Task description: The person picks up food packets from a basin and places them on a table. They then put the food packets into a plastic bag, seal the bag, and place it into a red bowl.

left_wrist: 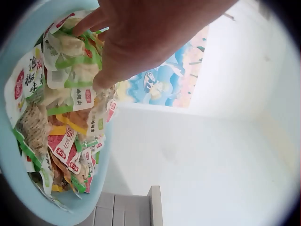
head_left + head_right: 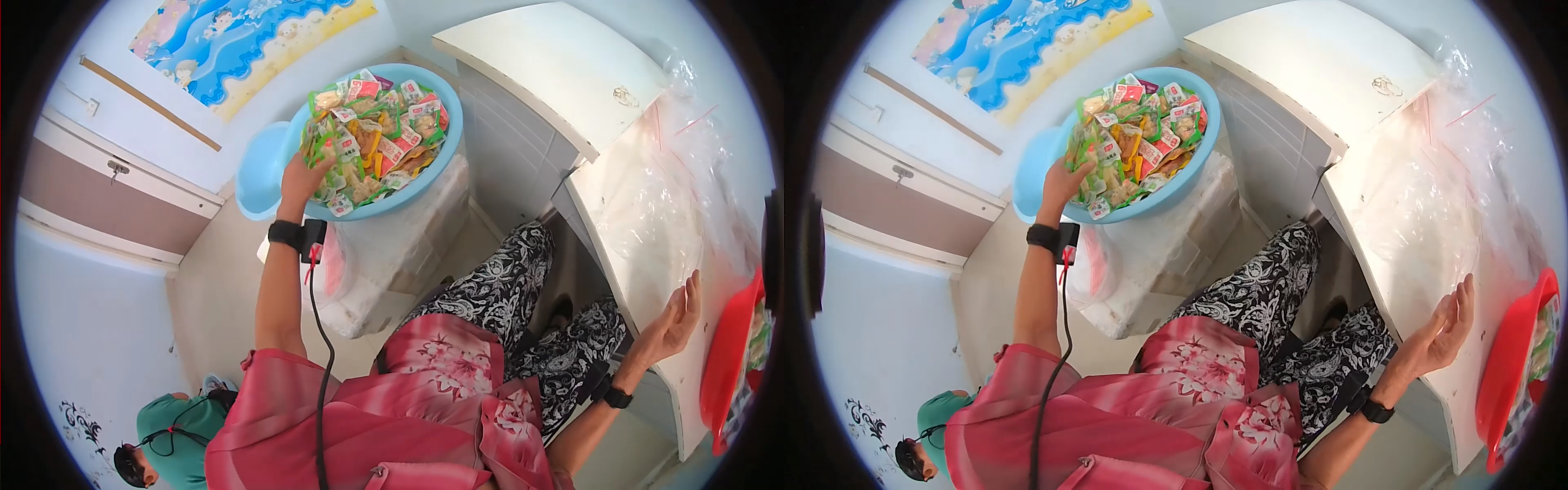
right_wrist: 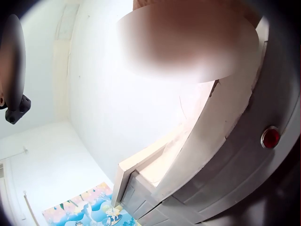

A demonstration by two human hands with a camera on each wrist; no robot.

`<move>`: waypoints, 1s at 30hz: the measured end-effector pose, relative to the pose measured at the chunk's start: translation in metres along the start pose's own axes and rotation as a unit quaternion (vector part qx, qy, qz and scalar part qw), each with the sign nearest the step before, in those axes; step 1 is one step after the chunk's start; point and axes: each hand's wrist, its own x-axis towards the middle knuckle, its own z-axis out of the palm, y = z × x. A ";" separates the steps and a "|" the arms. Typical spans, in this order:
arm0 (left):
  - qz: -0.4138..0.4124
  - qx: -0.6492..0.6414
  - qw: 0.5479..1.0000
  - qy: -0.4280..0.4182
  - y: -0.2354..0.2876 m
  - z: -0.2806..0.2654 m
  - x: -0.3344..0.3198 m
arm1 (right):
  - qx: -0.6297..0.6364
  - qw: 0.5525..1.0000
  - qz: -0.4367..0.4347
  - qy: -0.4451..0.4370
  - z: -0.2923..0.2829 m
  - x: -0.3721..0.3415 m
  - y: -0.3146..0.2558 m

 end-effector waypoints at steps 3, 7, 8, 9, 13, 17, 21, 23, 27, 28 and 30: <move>0.090 -0.010 0.996 -0.002 -0.006 0.021 0.025 | -0.008 1.000 0.004 -0.004 0.000 0.000 -0.001; 0.089 0.073 0.993 0.006 0.017 0.046 0.028 | -0.012 1.000 -0.011 0.006 0.005 -0.001 -0.002; 0.088 0.082 0.993 -0.012 0.020 0.051 0.031 | -0.027 0.999 -0.015 0.005 0.004 -0.001 -0.003; 0.085 0.092 0.992 -0.030 0.022 0.052 0.030 | -0.042 0.999 -0.019 0.002 0.005 -0.001 -0.003; 0.086 0.114 0.989 -0.040 0.022 0.058 0.029 | -0.057 0.997 -0.043 -0.006 0.003 -0.001 0.000; 0.070 -0.034 0.994 -0.077 -0.015 0.040 0.040 | -0.052 0.998 -0.023 -0.007 0.004 -0.002 -0.005; 0.066 -0.059 0.995 -0.052 -0.038 0.040 0.045 | -0.053 0.998 -0.019 -0.014 0.004 -0.003 -0.005; 0.039 0.008 0.998 -0.037 -0.036 0.055 0.043 | -0.056 0.998 -0.018 -0.017 0.002 -0.003 -0.004; 0.005 0.097 0.995 -0.015 -0.010 0.064 0.035 | -0.053 0.998 -0.007 -0.015 0.004 -0.003 -0.002; 0.020 0.073 0.997 -0.023 -0.017 0.065 0.041 | -0.046 0.999 -0.001 -0.012 0.004 -0.003 -0.002; 0.038 0.040 0.998 -0.030 -0.025 0.060 0.049 | -0.045 0.999 -0.006 -0.015 0.004 -0.004 0.001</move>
